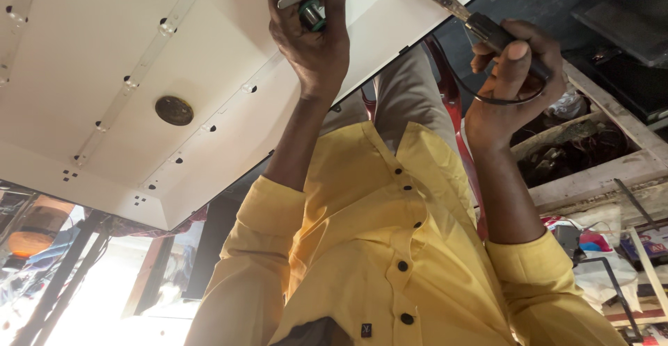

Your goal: The person repairs a white LED light fixture, holding it overhead and working on its internal wiring. They use a soldering iron to solder connections on the fixture's LED strip, handle wires and small components, and use a screwdriver on the fixture while repositioning it during the work.

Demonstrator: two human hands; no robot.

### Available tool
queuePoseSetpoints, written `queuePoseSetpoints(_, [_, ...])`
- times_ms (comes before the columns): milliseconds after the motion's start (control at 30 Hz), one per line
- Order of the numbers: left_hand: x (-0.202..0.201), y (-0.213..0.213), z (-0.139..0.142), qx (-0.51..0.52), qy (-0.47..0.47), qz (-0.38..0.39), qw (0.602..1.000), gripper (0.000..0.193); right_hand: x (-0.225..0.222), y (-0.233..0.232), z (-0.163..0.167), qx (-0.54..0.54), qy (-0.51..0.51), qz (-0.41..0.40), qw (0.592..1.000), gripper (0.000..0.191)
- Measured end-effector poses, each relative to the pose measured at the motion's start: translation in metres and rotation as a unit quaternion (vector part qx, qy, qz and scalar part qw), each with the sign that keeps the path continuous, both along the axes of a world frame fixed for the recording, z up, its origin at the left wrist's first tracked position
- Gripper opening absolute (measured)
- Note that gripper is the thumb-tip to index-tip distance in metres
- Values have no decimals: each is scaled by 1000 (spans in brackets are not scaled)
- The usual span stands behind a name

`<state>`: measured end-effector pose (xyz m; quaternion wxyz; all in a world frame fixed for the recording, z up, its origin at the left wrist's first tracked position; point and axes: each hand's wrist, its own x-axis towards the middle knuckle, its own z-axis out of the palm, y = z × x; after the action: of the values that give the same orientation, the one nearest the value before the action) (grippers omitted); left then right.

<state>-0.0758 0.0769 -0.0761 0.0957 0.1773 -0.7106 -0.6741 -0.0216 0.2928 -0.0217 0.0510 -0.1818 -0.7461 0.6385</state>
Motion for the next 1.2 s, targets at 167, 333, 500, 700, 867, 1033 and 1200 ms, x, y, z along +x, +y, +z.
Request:
queuePoseSetpoints(167, [-2, 3, 0, 46, -2, 6, 999, 18, -5, 4, 2, 5, 4, 3, 1000, 43])
queuePoseSetpoints(333, [-4, 2, 6, 64, -5, 18, 998, 19, -8, 6, 5, 0, 8, 8, 1000, 42])
queuePoseSetpoints(500, [-8, 0, 17, 127, 14, 42, 991, 20, -7, 5, 10, -8, 4, 2, 1000, 44])
queuePoseSetpoints(700, [-36, -13, 26, 83, -19, -29, 996, 16, -8, 12, 17, 4, 4, -4, 1000, 45])
queuePoseSetpoints(867, [-56, -14, 26, 39, -57, -88, 994, 13, -8, 26, 27, -18, -10, -6, 1000, 46])
queuePoseSetpoints(1033, [-67, -2, 22, 70, -95, -90, 989, 16, -13, 43, 27, -14, -13, -15, 1000, 45])
queuePoseSetpoints(1200, [-70, 15, 12, 105, -98, -99, 985, 11, -14, 61, 24, -15, -13, -18, 1000, 45])
